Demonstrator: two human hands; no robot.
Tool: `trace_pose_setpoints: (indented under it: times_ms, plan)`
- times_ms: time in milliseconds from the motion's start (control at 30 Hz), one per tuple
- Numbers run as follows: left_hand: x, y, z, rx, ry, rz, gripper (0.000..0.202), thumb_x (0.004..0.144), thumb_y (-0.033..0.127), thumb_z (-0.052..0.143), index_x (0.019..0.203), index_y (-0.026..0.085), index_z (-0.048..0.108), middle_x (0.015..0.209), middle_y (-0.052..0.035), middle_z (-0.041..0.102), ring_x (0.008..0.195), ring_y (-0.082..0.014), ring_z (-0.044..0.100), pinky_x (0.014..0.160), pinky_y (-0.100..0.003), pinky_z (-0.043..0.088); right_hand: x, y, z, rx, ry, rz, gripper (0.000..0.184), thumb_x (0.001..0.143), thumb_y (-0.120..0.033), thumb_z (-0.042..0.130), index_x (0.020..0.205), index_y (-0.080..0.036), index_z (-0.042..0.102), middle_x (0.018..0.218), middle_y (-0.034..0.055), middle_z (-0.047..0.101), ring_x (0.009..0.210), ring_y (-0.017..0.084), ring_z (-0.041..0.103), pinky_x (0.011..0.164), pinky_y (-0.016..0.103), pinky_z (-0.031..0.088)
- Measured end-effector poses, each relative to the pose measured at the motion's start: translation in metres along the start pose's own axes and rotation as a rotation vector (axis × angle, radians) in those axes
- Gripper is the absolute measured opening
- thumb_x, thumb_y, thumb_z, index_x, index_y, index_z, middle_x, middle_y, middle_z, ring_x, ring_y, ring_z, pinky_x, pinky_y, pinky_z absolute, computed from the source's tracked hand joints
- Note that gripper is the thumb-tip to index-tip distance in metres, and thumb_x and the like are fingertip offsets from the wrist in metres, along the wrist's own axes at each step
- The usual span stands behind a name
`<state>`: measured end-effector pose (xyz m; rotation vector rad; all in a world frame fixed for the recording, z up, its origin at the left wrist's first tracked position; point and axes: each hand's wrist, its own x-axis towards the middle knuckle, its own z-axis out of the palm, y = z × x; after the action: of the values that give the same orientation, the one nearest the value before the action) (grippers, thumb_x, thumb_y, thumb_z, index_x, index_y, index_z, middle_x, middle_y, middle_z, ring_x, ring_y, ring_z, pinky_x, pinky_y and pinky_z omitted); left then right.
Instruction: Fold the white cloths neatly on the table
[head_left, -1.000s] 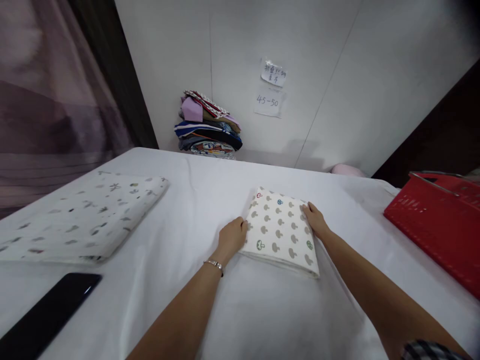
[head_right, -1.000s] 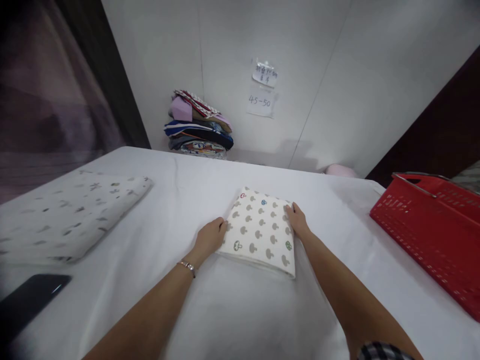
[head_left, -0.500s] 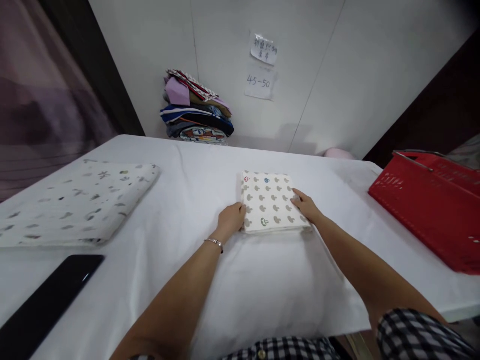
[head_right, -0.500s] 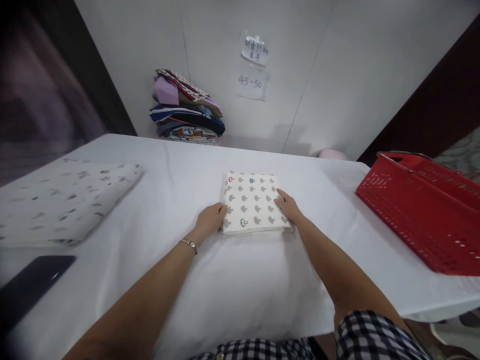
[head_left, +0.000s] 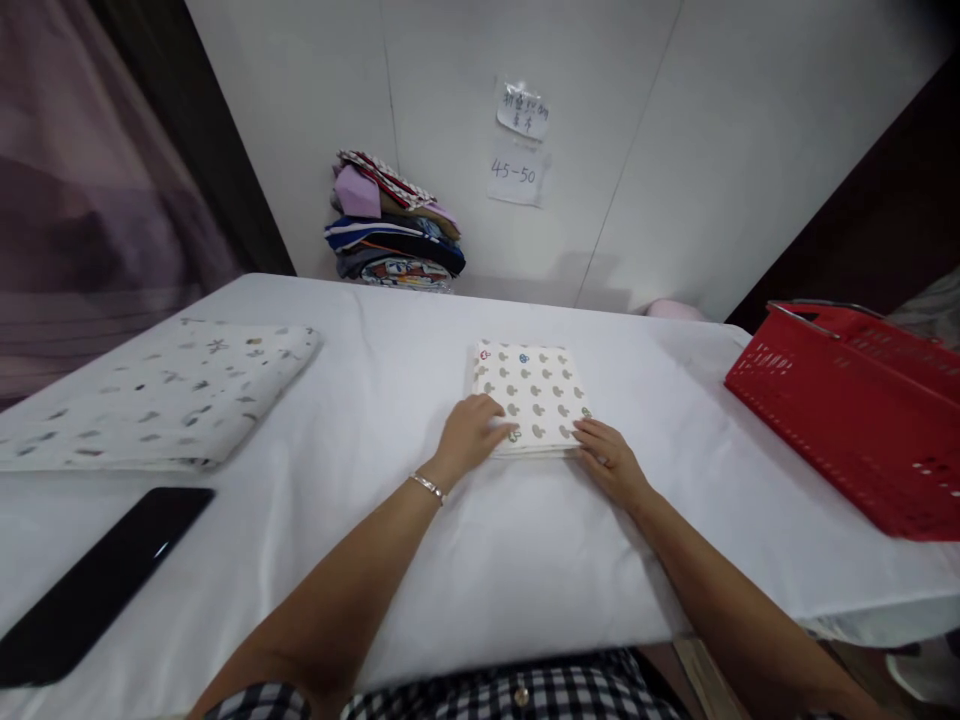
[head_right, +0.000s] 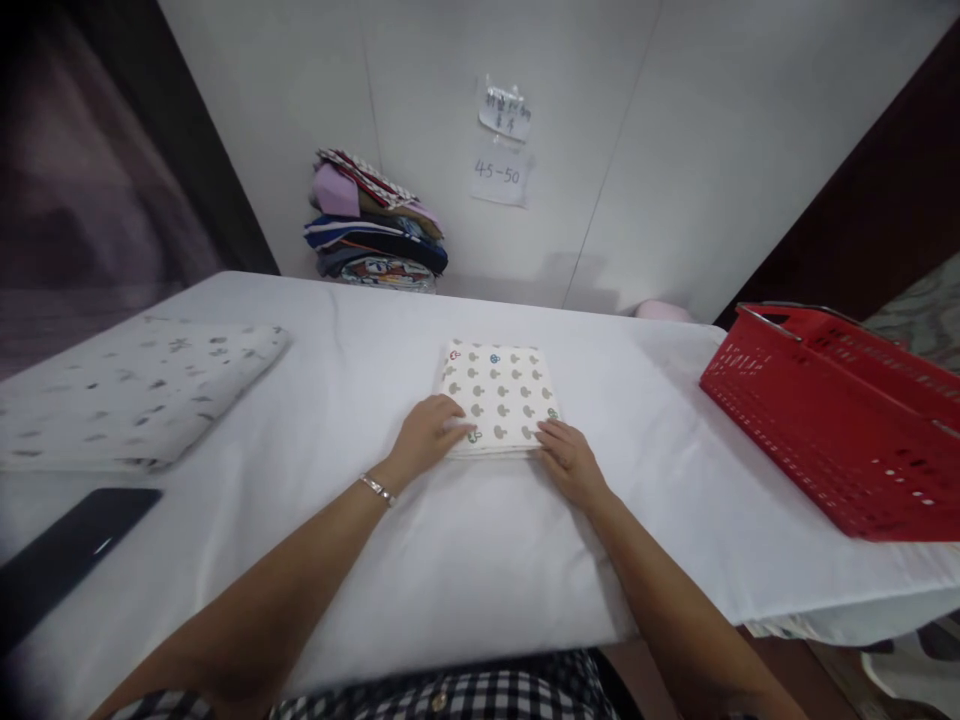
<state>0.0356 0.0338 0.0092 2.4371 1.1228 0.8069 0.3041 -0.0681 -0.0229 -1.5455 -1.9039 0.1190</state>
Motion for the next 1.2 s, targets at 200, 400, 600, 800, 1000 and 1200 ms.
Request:
trace_pose_setpoints:
  times_ms: [200, 400, 600, 800, 1000, 1200]
  plan:
    - [-0.017, 0.01, 0.01, 0.122, -0.115, 0.185, 0.024, 0.086, 0.037, 0.052, 0.105, 0.025, 0.06, 0.108, -0.0062, 0.059, 0.106, -0.0208, 0.048, 0.093, -0.035, 0.033, 0.01, -0.006, 0.003, -0.115, -0.115, -0.104, 0.037, 0.09, -0.041, 0.043, 0.119, -0.025, 0.059, 0.127, 0.0056, 0.056, 0.123, 0.023, 0.044, 0.103, 0.045, 0.032]
    - [-0.027, 0.004, 0.013, 0.208, -0.061, 0.156, 0.029, 0.092, 0.027, 0.038, 0.111, 0.025, 0.059, 0.115, -0.0057, 0.059, 0.11, -0.0186, 0.048, 0.095, -0.034, 0.033, 0.007, -0.006, 0.008, -0.128, -0.045, -0.182, 0.036, 0.093, -0.034, 0.037, 0.119, -0.021, 0.059, 0.124, 0.0074, 0.058, 0.118, 0.022, 0.047, 0.101, 0.042, 0.034]
    - [-0.039, 0.01, 0.017, 0.299, -0.017, 0.051, 0.033, 0.09, 0.017, 0.038, 0.117, 0.025, 0.055, 0.122, -0.0048, 0.057, 0.114, -0.0191, 0.048, 0.094, -0.036, 0.036, 0.003, 0.004, 0.018, -0.047, 0.146, -0.269, 0.03, 0.093, -0.029, 0.04, 0.109, -0.023, 0.064, 0.111, 0.0062, 0.065, 0.107, 0.02, 0.056, 0.092, 0.041, 0.042]
    - [-0.055, 0.021, 0.021, 0.313, 0.058, 0.044, 0.035, 0.088, 0.027, 0.046, 0.123, 0.025, 0.051, 0.128, -0.0066, 0.053, 0.119, -0.0212, 0.044, 0.094, -0.038, 0.037, 0.002, 0.008, 0.023, -0.052, 0.206, -0.343, 0.025, 0.09, -0.028, 0.046, 0.107, -0.023, 0.064, 0.11, 0.0068, 0.065, 0.104, 0.021, 0.057, 0.091, 0.041, 0.044]
    - [-0.049, 0.027, 0.029, 0.37, 0.098, 0.019, 0.03, 0.089, 0.027, 0.045, 0.116, 0.024, 0.056, 0.125, -0.0076, 0.054, 0.117, -0.0225, 0.046, 0.095, -0.039, 0.034, 0.002, 0.01, 0.023, -0.133, 0.17, -0.378, 0.03, 0.09, -0.025, 0.044, 0.116, -0.021, 0.059, 0.116, 0.0086, 0.061, 0.109, 0.022, 0.053, 0.093, 0.042, 0.042]
    - [-0.042, 0.03, 0.029, 0.393, 0.13, 0.033, 0.027, 0.091, 0.023, 0.04, 0.111, 0.023, 0.058, 0.112, -0.0052, 0.062, 0.107, -0.021, 0.051, 0.091, -0.038, 0.034, 0.002, 0.007, 0.021, -0.193, 0.177, -0.367, 0.032, 0.092, -0.02, 0.039, 0.117, -0.021, 0.058, 0.116, 0.0074, 0.061, 0.111, 0.021, 0.051, 0.094, 0.041, 0.039]
